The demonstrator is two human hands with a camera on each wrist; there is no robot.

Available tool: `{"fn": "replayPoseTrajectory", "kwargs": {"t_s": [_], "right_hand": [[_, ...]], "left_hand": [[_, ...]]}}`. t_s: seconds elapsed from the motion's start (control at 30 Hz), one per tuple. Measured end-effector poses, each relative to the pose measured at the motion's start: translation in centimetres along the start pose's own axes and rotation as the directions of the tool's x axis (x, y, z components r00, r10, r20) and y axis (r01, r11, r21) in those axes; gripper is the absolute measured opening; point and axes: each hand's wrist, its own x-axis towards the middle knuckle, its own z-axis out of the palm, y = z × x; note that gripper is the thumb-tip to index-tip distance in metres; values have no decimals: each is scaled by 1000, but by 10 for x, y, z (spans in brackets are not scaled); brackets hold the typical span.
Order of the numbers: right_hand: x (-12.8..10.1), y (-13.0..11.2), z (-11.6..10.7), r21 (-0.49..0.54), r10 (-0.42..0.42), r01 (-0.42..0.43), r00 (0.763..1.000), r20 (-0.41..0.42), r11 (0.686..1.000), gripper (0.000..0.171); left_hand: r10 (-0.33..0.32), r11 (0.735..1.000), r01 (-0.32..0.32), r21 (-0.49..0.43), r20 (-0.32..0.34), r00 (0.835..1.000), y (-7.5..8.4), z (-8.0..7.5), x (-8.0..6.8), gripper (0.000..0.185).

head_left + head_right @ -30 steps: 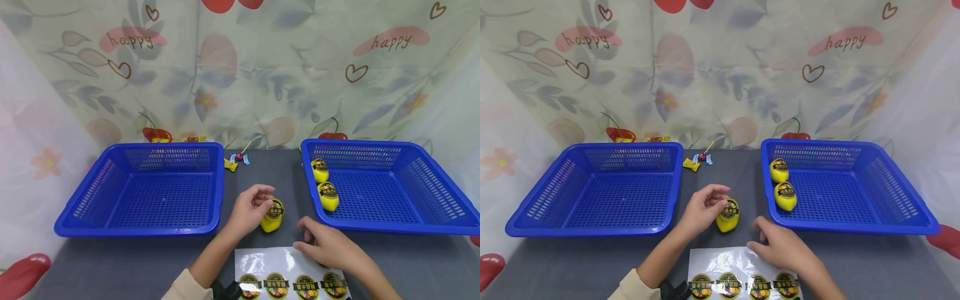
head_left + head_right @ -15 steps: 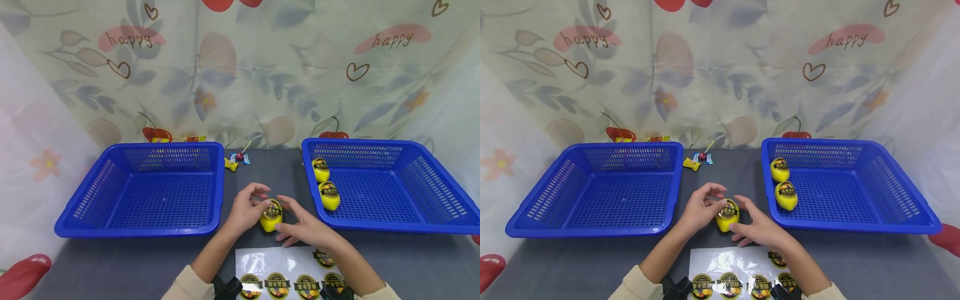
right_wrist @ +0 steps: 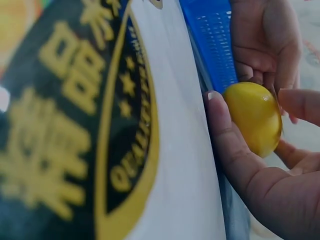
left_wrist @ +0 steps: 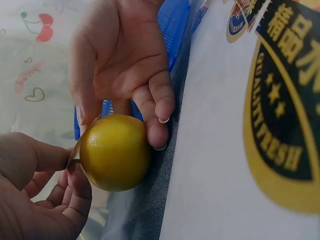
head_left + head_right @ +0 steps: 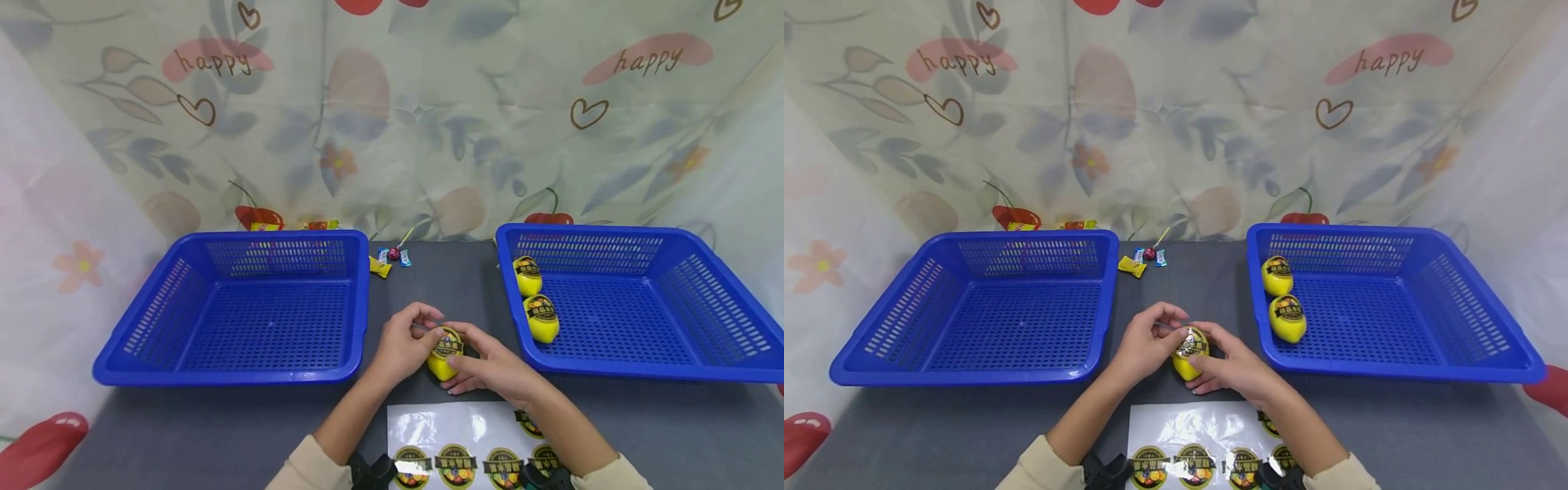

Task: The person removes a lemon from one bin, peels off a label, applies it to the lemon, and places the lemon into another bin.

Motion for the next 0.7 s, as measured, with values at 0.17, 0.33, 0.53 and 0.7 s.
{"fn": "replayPoseTrajectory", "kwargs": {"t_s": [0.17, 0.33, 0.53, 0.7], "right_hand": [[1, 1, 2, 1, 0, 0, 1000, -25, 1000, 62], [1, 2, 4, -8, -1, 1, 999, -38, 1000, 61], [2, 1, 3, -12, 16, -17, 998, -57, 1000, 58], [3, 2, 3, -12, 11, -12, 998, -66, 1000, 56]], "left_hand": [[1, 1000, -1, 14, 2, 1000, 0, 0, -2, 16], [-6, 1000, 5, 27, 9, 1000, -1, 0, -3, 16], [37, 998, -36, 46, -10, 999, -1, 0, -4, 16], [64, 997, -62, 53, -32, 997, -1, 2, -5, 15]]}}
